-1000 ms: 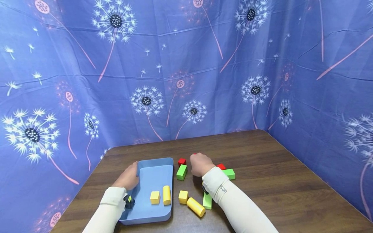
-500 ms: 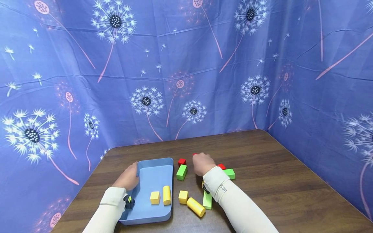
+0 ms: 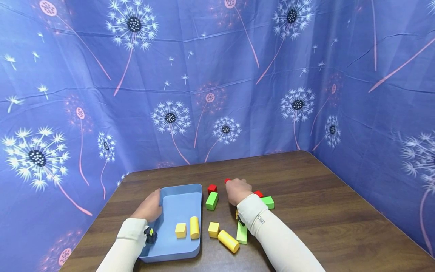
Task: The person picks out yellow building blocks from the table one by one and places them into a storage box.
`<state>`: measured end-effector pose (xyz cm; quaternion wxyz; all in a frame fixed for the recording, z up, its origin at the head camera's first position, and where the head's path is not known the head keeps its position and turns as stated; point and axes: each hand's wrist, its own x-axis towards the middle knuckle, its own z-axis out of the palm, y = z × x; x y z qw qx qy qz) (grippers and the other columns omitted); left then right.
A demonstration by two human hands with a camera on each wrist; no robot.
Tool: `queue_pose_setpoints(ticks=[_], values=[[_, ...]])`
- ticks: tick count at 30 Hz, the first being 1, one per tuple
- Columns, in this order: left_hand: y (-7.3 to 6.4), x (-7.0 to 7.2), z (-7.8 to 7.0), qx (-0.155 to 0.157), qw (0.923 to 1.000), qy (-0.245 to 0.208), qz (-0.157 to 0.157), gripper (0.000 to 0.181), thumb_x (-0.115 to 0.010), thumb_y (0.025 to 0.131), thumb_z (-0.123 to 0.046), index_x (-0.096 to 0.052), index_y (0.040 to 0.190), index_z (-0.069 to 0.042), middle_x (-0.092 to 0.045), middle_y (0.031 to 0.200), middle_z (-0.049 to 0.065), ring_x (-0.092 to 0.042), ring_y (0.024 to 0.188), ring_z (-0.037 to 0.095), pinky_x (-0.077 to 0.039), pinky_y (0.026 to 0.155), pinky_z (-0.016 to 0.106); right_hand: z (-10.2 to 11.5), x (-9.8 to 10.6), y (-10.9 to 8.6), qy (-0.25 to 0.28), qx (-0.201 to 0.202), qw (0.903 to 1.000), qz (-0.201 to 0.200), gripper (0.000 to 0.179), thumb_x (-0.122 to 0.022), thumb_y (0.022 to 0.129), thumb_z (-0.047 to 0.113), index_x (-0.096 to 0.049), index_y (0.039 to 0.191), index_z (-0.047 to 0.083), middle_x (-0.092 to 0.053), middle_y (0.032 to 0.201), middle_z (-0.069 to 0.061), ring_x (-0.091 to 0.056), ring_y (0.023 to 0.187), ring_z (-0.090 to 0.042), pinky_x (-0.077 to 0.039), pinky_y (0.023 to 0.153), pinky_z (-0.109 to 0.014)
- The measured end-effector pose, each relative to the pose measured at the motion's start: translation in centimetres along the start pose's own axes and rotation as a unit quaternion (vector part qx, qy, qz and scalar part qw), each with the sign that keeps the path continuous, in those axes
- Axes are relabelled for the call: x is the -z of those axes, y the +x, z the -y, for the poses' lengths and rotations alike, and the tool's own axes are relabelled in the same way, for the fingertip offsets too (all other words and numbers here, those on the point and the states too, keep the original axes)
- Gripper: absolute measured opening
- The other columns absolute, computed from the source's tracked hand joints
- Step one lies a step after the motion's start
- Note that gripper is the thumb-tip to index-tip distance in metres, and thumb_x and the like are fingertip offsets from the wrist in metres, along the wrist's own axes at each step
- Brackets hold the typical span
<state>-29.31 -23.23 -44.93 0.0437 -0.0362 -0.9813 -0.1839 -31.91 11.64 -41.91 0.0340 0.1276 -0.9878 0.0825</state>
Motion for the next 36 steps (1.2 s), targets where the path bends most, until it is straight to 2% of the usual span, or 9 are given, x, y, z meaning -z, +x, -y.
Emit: queue_pose_setpoints(ticks=[7, 15, 20, 23, 28, 33, 36], values=[[0.2, 0.0, 0.0, 0.001, 1.0000, -0.006, -0.001, 0.068, -0.055, 0.097, -0.001, -0.025, 0.156, 0.015, -0.043, 0.152, 0.036, -0.047, 0.141, 0.050, -0.042, 0.115, 0.064, -0.1, 0.0, 0.2, -0.005, 0.003, 1.0000, 0.000, 0.012, -0.066, 0.094, 0.003, -0.075, 0.091, 0.011, -0.074, 0.099, -0.014, -0.063, 0.086, -0.037, -0.057, 0.061, -0.050], [0.0, -0.1, 0.0, 0.004, 1.0000, -0.009, -0.002, 0.068, -0.054, 0.098, -0.001, -0.024, 0.157, 0.014, -0.043, 0.152, 0.037, -0.047, 0.140, 0.050, -0.042, 0.115, 0.064, 0.1, 0.2, 0.0, -0.011, 0.015, 0.9998, 0.004, 0.016, -0.067, 0.093, 0.001, -0.069, 0.083, 0.012, -0.068, 0.081, -0.008, -0.060, 0.066, -0.023, -0.052, 0.052, -0.043], [0.1, -0.1, 0.1, 0.001, 0.9999, -0.010, -0.005, 0.067, -0.053, 0.098, -0.001, -0.024, 0.156, 0.015, -0.045, 0.151, 0.037, -0.049, 0.139, 0.051, -0.044, 0.113, 0.064, 0.3, 0.3, -0.3, -0.013, 0.019, 0.9997, 0.006, 0.015, -0.068, 0.093, 0.002, -0.070, 0.085, 0.014, -0.069, 0.082, -0.007, -0.061, 0.067, -0.021, -0.053, 0.052, -0.042], [0.1, -0.1, 0.1, 0.004, 0.9999, -0.014, -0.005, 0.067, -0.053, 0.098, -0.001, -0.024, 0.157, 0.014, -0.045, 0.151, 0.036, -0.048, 0.139, 0.051, -0.044, 0.113, 0.065, 0.3, 0.3, -0.4, -0.016, 0.028, 0.9995, -0.001, 0.016, -0.067, 0.093, 0.001, -0.074, 0.094, 0.015, -0.071, 0.092, -0.008, -0.067, 0.079, -0.025, -0.057, 0.057, -0.047], [0.2, -0.2, 0.1, 0.003, 0.9999, -0.011, -0.006, 0.067, -0.053, 0.098, -0.001, -0.025, 0.157, 0.014, -0.044, 0.152, 0.036, -0.048, 0.139, 0.051, -0.043, 0.114, 0.064, 0.6, 0.7, -0.5, -0.009, 0.047, 0.9987, -0.017, 0.033, -0.065, 0.093, 0.000, -0.075, 0.119, 0.017, -0.070, 0.110, -0.013, -0.067, 0.100, -0.037, -0.060, 0.069, -0.055], [0.2, -0.2, 0.2, 0.002, 0.9999, -0.011, -0.004, 0.068, -0.053, 0.098, -0.001, -0.025, 0.157, 0.015, -0.043, 0.152, 0.036, -0.047, 0.140, 0.050, -0.042, 0.115, 0.064, 1.4, 1.0, -0.5, 0.004, 0.067, 0.9969, -0.040, 0.039, -0.068, 0.093, 0.008, -0.068, 0.132, 0.009, -0.068, 0.114, -0.017, -0.068, 0.102, -0.037, -0.061, 0.074, -0.053], [0.2, -0.2, 0.2, -0.001, 1.0000, -0.008, -0.003, 0.068, -0.054, 0.097, -0.001, -0.025, 0.156, 0.016, -0.043, 0.152, 0.037, -0.047, 0.140, 0.051, -0.042, 0.115, 0.064, 1.8, 1.1, -0.5, 0.007, 0.072, 0.9957, -0.057, 0.037, -0.071, 0.093, 0.013, -0.068, 0.129, 0.006, -0.068, 0.108, -0.015, -0.068, 0.097, -0.032, -0.061, 0.076, -0.049]])
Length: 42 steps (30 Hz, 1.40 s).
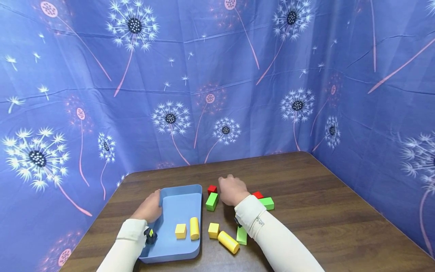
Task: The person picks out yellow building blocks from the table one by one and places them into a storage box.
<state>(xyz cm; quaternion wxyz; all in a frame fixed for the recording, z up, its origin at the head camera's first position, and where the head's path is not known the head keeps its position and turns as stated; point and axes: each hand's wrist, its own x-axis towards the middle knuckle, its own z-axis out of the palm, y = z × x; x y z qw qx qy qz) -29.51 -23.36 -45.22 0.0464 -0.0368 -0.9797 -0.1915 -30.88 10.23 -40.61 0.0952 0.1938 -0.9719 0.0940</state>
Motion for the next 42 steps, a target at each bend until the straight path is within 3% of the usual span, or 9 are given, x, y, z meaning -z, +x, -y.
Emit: queue_pose_setpoints(ticks=[5, 13, 22, 27, 34, 42], values=[[0.0, 0.0, 0.0, -0.001, 1.0000, 0.000, 0.003, 0.068, -0.054, 0.097, -0.001, -0.025, 0.156, 0.016, -0.043, 0.152, 0.037, -0.046, 0.140, 0.051, -0.042, 0.115, 0.064, 0.8, 0.2, 0.0, 0.021, 0.013, 0.9995, -0.021, 0.028, -0.073, 0.093, 0.017, -0.069, 0.119, 0.007, -0.065, 0.096, -0.009, -0.063, 0.084, -0.023, -0.059, 0.072, -0.043], [-0.2, 0.1, -0.2, 0.004, 1.0000, -0.005, 0.004, 0.067, -0.054, 0.097, 0.000, -0.025, 0.156, 0.015, -0.043, 0.152, 0.037, -0.047, 0.140, 0.051, -0.042, 0.115, 0.065, 2.0, 0.9, -0.3, 0.057, 0.038, 0.9976, -0.015, 0.030, -0.073, 0.092, 0.018, -0.065, 0.119, 0.010, -0.064, 0.103, -0.007, -0.059, 0.083, -0.017, -0.057, 0.073, -0.035], [-0.2, 0.1, -0.1, 0.006, 1.0000, -0.006, 0.005, 0.068, -0.053, 0.098, -0.001, -0.024, 0.157, 0.014, -0.042, 0.154, 0.036, -0.045, 0.141, 0.051, -0.041, 0.115, 0.065, 3.5, 1.4, -0.7, 0.071, 0.062, 0.9954, -0.014, 0.020, -0.071, 0.093, 0.018, -0.062, 0.110, 0.015, -0.056, 0.091, 0.001, -0.052, 0.074, -0.013, -0.049, 0.065, -0.029], [-0.3, 0.3, -0.3, 0.002, 1.0000, -0.007, 0.005, 0.067, -0.052, 0.098, 0.000, -0.024, 0.156, 0.015, -0.041, 0.154, 0.037, -0.045, 0.141, 0.052, -0.040, 0.116, 0.065, 4.0, 1.4, -1.0, 0.062, 0.085, 0.9942, -0.021, 0.019, -0.070, 0.093, 0.020, -0.062, 0.109, 0.016, -0.056, 0.092, 0.003, -0.051, 0.076, -0.011, -0.049, 0.065, -0.026], [-0.2, 0.2, -0.2, -0.004, 1.0000, -0.005, 0.003, 0.067, -0.052, 0.097, 0.001, -0.024, 0.156, 0.016, -0.041, 0.153, 0.038, -0.045, 0.142, 0.051, -0.040, 0.117, 0.064, 4.4, 1.7, -1.4, 0.086, 0.090, 0.9922, 0.003, 0.018, -0.069, 0.096, 0.021, -0.063, 0.112, 0.016, -0.058, 0.097, 0.002, -0.052, 0.076, -0.012, -0.049, 0.063, -0.024], [-0.1, 0.2, -0.1, -0.005, 1.0000, -0.001, 0.000, 0.067, -0.053, 0.096, 0.001, -0.025, 0.155, 0.017, -0.042, 0.152, 0.038, -0.045, 0.141, 0.051, -0.040, 0.116, 0.064, 5.1, 2.1, -1.5, 0.075, 0.111, 0.9909, -0.008, 0.021, -0.071, 0.096, 0.024, -0.065, 0.116, 0.018, -0.064, 0.104, 0.001, -0.054, 0.080, -0.010, -0.051, 0.064, -0.021]])
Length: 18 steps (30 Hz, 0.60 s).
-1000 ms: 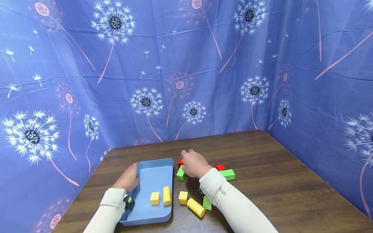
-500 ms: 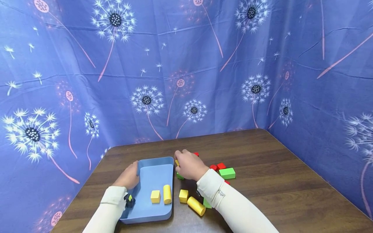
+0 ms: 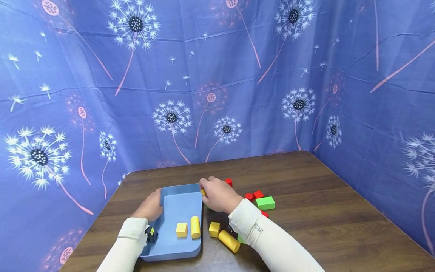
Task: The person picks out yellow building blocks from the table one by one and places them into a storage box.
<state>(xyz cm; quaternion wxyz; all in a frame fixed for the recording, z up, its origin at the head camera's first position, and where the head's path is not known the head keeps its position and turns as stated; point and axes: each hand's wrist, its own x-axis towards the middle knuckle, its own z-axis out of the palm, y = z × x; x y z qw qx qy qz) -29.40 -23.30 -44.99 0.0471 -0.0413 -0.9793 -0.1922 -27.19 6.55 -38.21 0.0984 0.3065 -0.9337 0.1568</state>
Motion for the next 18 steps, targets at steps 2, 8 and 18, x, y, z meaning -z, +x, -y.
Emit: queue_pose_setpoints(ticks=[2, 8, 18], values=[[0.0, 0.0, 0.0, 0.000, 1.0000, 0.000, 0.001, 0.067, -0.053, 0.096, 0.001, -0.025, 0.155, 0.016, -0.042, 0.152, 0.038, -0.045, 0.142, 0.051, -0.040, 0.117, 0.063, 0.2, 0.0, 0.0, 0.002, 0.008, 1.0000, -0.003, 0.021, -0.072, 0.096, 0.023, -0.065, 0.115, 0.018, -0.064, 0.103, 0.001, -0.055, 0.079, -0.009, -0.051, 0.064, -0.021], [-0.1, 0.2, -0.2, -0.002, 1.0000, 0.000, 0.001, 0.067, -0.053, 0.096, 0.001, -0.025, 0.155, 0.017, -0.043, 0.152, 0.038, -0.045, 0.141, 0.051, -0.040, 0.117, 0.063, 0.7, -0.1, 0.0, 0.005, 0.032, 0.9994, -0.014, 0.021, -0.074, 0.095, 0.022, -0.065, 0.113, 0.018, -0.063, 0.099, 0.003, -0.055, 0.077, -0.008, -0.051, 0.062, -0.018], [-0.2, 0.3, -0.3, -0.002, 1.0000, 0.003, -0.001, 0.067, -0.054, 0.095, 0.001, -0.026, 0.154, 0.017, -0.044, 0.151, 0.038, -0.047, 0.140, 0.050, -0.041, 0.117, 0.062, 1.4, -0.3, -0.3, 0.037, 0.065, 0.9972, -0.007, 0.021, -0.073, 0.097, 0.026, -0.065, 0.114, 0.018, -0.064, 0.098, 0.005, -0.054, 0.078, -0.007, -0.051, 0.066, -0.019]])
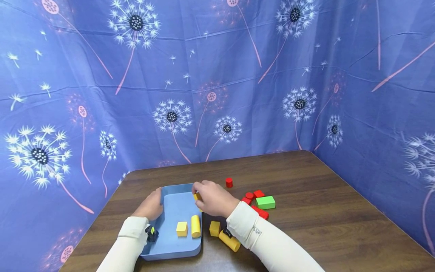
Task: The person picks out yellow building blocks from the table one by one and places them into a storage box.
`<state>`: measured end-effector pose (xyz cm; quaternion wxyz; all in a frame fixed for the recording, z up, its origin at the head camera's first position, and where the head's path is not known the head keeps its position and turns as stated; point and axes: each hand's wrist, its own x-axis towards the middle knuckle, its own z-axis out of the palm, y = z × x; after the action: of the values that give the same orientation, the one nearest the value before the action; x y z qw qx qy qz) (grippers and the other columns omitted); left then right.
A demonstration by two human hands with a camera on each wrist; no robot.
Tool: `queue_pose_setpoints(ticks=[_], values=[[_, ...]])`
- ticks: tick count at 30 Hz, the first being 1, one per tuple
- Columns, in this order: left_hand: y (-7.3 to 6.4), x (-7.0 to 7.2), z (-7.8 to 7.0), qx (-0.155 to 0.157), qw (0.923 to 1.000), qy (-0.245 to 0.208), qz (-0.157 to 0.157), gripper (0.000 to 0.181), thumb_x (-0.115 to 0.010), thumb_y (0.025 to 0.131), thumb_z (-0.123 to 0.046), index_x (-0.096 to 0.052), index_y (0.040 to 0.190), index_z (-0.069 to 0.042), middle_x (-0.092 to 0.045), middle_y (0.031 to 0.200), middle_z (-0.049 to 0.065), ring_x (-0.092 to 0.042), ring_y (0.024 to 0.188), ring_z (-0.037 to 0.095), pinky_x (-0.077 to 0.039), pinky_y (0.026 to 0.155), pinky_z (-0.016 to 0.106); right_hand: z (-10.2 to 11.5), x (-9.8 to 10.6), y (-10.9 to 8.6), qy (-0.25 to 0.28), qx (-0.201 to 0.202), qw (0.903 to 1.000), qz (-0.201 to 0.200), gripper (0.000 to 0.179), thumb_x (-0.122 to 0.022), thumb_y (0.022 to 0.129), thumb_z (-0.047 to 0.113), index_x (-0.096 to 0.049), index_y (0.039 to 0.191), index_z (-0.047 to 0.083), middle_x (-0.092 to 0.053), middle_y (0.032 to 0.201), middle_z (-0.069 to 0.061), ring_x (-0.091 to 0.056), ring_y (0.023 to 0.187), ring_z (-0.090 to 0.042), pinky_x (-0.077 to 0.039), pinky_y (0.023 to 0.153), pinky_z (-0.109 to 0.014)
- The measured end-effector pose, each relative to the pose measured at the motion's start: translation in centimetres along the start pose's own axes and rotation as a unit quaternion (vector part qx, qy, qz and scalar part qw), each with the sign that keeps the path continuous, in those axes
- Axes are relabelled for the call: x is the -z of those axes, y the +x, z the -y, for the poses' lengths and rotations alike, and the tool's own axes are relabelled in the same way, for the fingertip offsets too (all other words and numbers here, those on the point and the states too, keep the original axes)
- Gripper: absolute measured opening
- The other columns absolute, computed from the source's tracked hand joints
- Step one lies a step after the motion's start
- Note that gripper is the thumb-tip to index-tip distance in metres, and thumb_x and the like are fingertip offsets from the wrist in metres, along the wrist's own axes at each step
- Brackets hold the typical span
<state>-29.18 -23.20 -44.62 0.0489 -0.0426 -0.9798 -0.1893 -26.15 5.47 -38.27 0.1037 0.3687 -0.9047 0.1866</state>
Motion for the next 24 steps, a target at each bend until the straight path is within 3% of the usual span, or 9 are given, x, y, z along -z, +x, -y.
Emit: queue_pose_setpoints(ticks=[11, 19, 24], values=[[0.1, -0.2, 0.1, 0.003, 1.0000, -0.006, 0.001, 0.066, -0.053, 0.097, -0.001, -0.026, 0.155, 0.016, -0.044, 0.152, 0.037, -0.047, 0.140, 0.050, -0.041, 0.116, 0.063, 0.4, -0.6, 0.1, 0.047, 0.011, 0.9985, 0.024, 0.022, -0.074, 0.096, 0.020, -0.064, 0.115, 0.017, -0.059, 0.089, 0.009, -0.052, 0.073, -0.006, -0.049, 0.062, -0.019], [0.3, -0.1, 0.0, 0.005, 1.0000, -0.004, 0.000, 0.065, -0.053, 0.097, -0.001, -0.027, 0.155, 0.016, -0.044, 0.152, 0.037, -0.047, 0.141, 0.050, -0.041, 0.117, 0.062, 0.9, -0.7, 0.0, 0.082, 0.001, 0.9958, 0.041, 0.022, -0.073, 0.097, 0.021, -0.062, 0.116, 0.022, -0.060, 0.094, 0.010, -0.056, 0.079, -0.005, -0.053, 0.065, -0.018], [0.2, -0.2, 0.1, 0.005, 1.0000, -0.002, 0.001, 0.066, -0.054, 0.097, -0.001, -0.027, 0.155, 0.016, -0.043, 0.152, 0.037, -0.047, 0.141, 0.050, -0.041, 0.116, 0.062, 1.1, -0.9, 0.0, 0.089, 0.015, 0.9945, 0.052, 0.023, -0.072, 0.098, 0.021, -0.062, 0.119, 0.021, -0.062, 0.098, 0.009, -0.057, 0.078, -0.004, -0.053, 0.066, -0.017]])
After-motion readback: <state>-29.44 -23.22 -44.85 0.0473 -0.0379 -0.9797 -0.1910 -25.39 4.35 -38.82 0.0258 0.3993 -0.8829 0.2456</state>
